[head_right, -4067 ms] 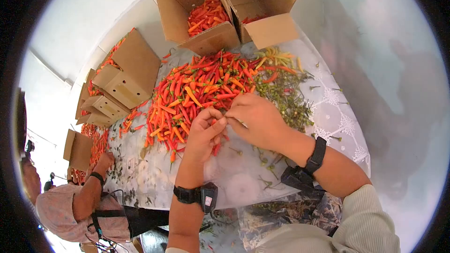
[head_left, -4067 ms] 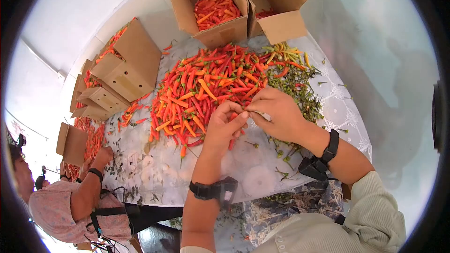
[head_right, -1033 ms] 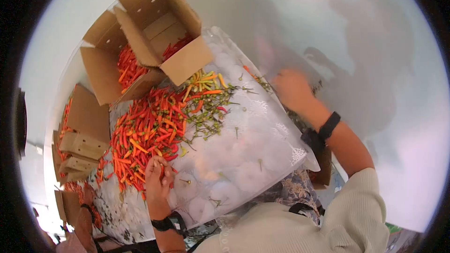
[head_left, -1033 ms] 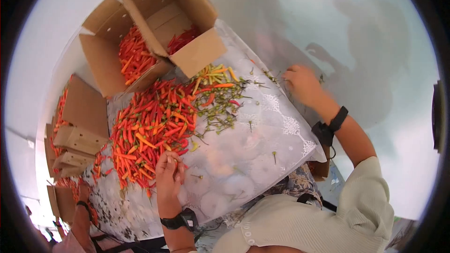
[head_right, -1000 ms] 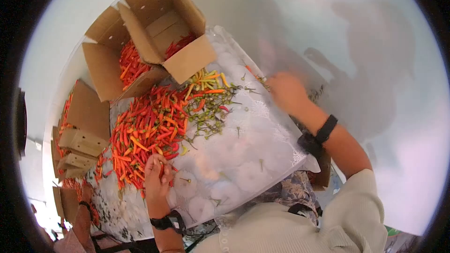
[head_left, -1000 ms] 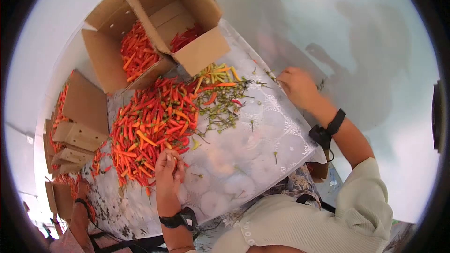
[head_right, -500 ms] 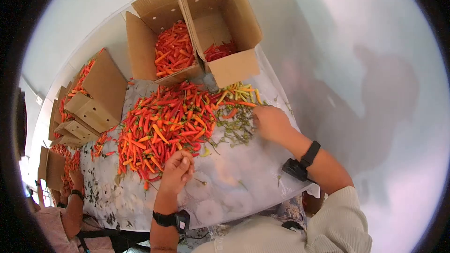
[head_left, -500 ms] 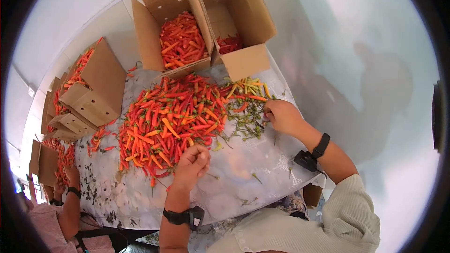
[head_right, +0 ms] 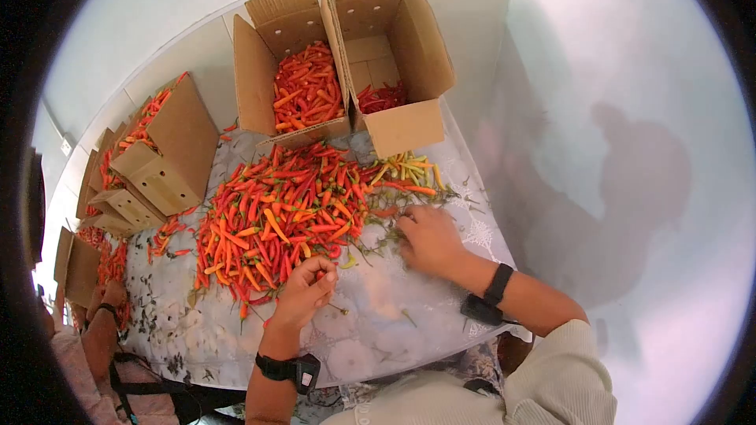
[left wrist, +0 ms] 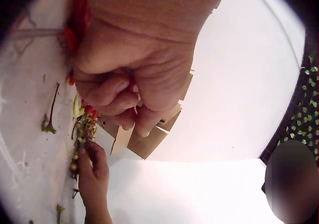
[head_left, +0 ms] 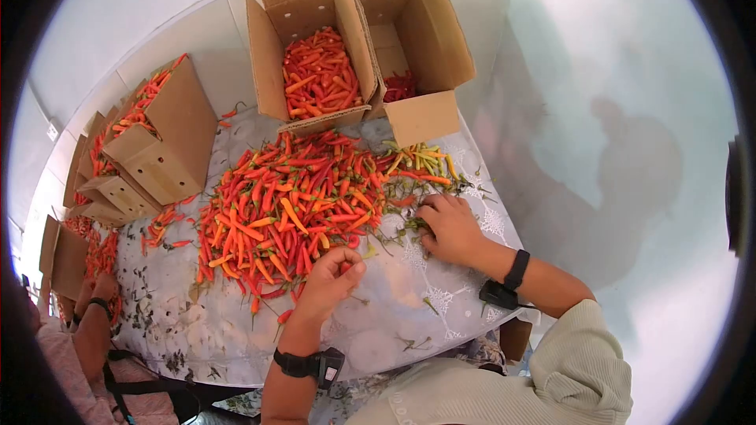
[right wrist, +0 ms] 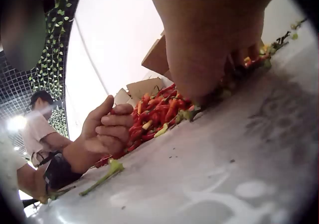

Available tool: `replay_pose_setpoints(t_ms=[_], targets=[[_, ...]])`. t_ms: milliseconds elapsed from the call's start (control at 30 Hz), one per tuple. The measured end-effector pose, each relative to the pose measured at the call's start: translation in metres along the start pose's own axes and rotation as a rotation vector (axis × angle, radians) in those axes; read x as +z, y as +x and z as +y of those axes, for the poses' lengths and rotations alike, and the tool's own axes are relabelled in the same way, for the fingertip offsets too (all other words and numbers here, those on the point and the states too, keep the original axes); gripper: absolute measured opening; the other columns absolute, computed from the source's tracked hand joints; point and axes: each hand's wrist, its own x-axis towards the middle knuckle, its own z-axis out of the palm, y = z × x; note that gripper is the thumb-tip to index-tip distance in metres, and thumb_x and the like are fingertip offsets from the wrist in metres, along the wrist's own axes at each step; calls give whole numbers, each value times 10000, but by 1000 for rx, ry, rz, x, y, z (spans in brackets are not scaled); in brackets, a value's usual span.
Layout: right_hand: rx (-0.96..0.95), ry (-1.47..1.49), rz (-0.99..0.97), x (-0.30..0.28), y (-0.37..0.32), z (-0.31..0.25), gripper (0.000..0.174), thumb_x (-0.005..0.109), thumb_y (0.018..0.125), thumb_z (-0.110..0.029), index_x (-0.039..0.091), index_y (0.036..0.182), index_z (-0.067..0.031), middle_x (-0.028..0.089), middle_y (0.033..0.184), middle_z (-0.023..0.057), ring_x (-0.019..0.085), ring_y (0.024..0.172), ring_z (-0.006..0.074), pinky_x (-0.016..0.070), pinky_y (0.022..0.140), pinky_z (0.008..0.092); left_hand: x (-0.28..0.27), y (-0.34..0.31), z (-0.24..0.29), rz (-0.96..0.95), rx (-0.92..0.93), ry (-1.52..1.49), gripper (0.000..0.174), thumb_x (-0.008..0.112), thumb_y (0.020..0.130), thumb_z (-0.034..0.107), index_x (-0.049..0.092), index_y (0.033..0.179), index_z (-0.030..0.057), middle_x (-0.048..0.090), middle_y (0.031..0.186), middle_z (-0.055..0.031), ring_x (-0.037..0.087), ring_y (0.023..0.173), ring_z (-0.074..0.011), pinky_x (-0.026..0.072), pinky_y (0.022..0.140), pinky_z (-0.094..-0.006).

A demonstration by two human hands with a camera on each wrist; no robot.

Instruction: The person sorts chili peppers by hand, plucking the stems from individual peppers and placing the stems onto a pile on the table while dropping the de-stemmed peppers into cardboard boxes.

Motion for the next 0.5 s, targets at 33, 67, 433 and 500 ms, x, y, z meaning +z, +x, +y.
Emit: replay_pose_setpoints(t_ms=[33, 67, 433, 500], targets=[[20, -40, 10, -4, -4, 2, 369, 616, 705, -182, 546, 1048, -64, 500, 1101, 156, 464, 1050, 337, 380, 874, 444, 0, 0, 0, -3, 2, 0, 153, 644, 860, 191, 533, 882, 88, 454, 655, 59, 362, 518, -10, 255, 429, -167], [38, -81, 20, -6, -6, 3, 365, 607, 690, -159, 547, 1038, -65, 503, 1093, 153, 467, 1044, 336, 381, 868, 442, 0, 0, 0, -4, 7, -1, 151, 644, 860, 187, 533, 882, 88, 453, 654, 59, 362, 517, -11, 255, 429, -168], [-187, -40, 158, 10, 7, -20, 338, 652, 754, -226, 550, 1048, -93, 504, 1116, 117, 467, 1041, 319, 365, 892, 433, -2, -2, -1, 10, -1, 96, 161, 640, 859, 204, 539, 876, 80, 488, 669, 48, 393, 531, -19, 293, 448, -169], [-153, -37, 123, 9, 5, 0, 301, 638, 764, -185, 553, 1039, -95, 514, 1104, 101, 471, 1037, 310, 364, 895, 428, 1, -1, 0, 9, 22, 102, 167, 643, 858, 213, 542, 873, 81, 495, 671, 47, 394, 531, -18, 296, 449, -169]])
